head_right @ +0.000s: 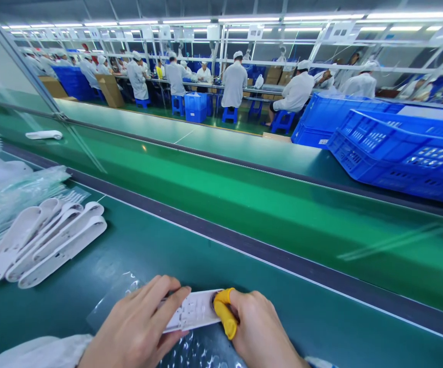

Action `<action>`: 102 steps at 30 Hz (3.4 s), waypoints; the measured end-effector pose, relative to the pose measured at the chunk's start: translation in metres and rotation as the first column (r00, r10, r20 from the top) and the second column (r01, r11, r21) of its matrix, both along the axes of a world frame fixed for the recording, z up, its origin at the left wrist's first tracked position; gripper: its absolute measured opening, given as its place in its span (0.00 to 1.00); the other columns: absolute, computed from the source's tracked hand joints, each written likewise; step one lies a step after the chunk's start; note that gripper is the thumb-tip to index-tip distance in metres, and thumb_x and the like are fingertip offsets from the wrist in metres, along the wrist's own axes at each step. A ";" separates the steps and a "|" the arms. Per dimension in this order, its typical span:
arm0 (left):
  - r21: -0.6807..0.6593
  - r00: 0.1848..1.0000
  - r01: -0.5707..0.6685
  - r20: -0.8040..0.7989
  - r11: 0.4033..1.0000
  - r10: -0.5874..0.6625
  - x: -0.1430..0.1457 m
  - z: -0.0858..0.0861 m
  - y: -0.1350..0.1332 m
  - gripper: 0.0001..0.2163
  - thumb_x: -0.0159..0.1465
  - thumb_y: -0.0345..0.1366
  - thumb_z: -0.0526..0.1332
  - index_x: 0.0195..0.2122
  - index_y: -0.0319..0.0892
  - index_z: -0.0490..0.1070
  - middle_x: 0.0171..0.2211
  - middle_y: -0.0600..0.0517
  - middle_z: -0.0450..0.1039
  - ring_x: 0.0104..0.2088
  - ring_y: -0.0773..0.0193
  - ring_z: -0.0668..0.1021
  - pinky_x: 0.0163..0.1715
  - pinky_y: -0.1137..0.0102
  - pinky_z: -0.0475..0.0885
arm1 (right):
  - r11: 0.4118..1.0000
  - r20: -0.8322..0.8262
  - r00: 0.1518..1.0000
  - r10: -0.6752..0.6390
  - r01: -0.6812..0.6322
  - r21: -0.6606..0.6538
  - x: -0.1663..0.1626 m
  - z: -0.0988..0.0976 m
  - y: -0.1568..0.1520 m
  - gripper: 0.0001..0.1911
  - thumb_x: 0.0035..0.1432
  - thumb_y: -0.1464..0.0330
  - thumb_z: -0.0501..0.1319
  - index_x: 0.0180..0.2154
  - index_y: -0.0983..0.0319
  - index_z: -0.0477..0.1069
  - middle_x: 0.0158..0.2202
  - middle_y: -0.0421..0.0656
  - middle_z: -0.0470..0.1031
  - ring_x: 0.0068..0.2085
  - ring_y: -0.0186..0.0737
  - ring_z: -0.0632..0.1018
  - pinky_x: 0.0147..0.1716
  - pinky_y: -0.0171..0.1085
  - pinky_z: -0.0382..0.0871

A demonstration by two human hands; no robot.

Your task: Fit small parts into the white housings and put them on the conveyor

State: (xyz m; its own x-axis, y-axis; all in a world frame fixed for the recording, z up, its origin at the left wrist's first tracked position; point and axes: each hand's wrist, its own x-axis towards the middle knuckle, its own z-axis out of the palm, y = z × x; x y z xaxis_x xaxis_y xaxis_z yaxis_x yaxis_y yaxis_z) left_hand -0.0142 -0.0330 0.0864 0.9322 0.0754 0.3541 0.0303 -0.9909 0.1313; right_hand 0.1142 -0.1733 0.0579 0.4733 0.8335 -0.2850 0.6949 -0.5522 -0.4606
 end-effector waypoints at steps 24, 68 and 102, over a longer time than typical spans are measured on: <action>-0.049 0.999 0.037 -0.035 0.998 -0.039 0.000 0.002 -0.005 0.20 0.39 0.23 0.69 0.35 0.35 0.71 0.27 0.51 0.72 0.23 0.60 0.75 0.16 0.68 0.76 | 0.838 0.484 0.732 0.479 -0.546 -0.004 0.012 0.013 -0.021 0.10 0.60 0.73 0.49 0.27 0.59 0.63 0.22 0.39 0.69 0.20 0.36 0.69 0.17 0.34 0.57; 0.139 0.999 -0.013 0.050 0.990 0.006 -0.010 0.001 0.002 0.19 0.65 0.26 0.40 0.37 0.36 0.71 0.26 0.48 0.73 0.25 0.62 0.77 0.18 0.72 0.71 | 0.885 -0.031 0.985 0.170 -0.139 0.444 0.021 0.001 -0.020 0.30 0.52 0.73 0.60 0.55 0.54 0.52 0.46 0.46 0.67 0.43 0.43 0.71 0.37 0.39 0.69; -0.285 0.894 -0.218 -0.442 0.933 0.074 -0.022 -0.031 0.033 0.13 0.54 0.19 0.61 0.34 0.44 0.66 0.37 0.55 0.67 0.37 0.59 0.69 0.37 0.64 0.60 | 0.778 0.180 0.960 -0.214 0.056 0.626 0.083 -0.006 0.029 0.11 0.52 0.69 0.58 0.40 0.62 0.67 0.40 0.50 0.71 0.43 0.49 0.70 0.42 0.47 0.64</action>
State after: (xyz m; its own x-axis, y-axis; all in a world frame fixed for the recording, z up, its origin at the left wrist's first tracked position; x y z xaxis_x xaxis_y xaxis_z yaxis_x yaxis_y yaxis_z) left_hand -0.0358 -0.0002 0.0556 0.9554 0.2639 -0.1322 0.2948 -0.8766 0.3803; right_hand 0.1970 -0.1444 0.0521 0.5793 0.7156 0.3903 0.7623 -0.3060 -0.5704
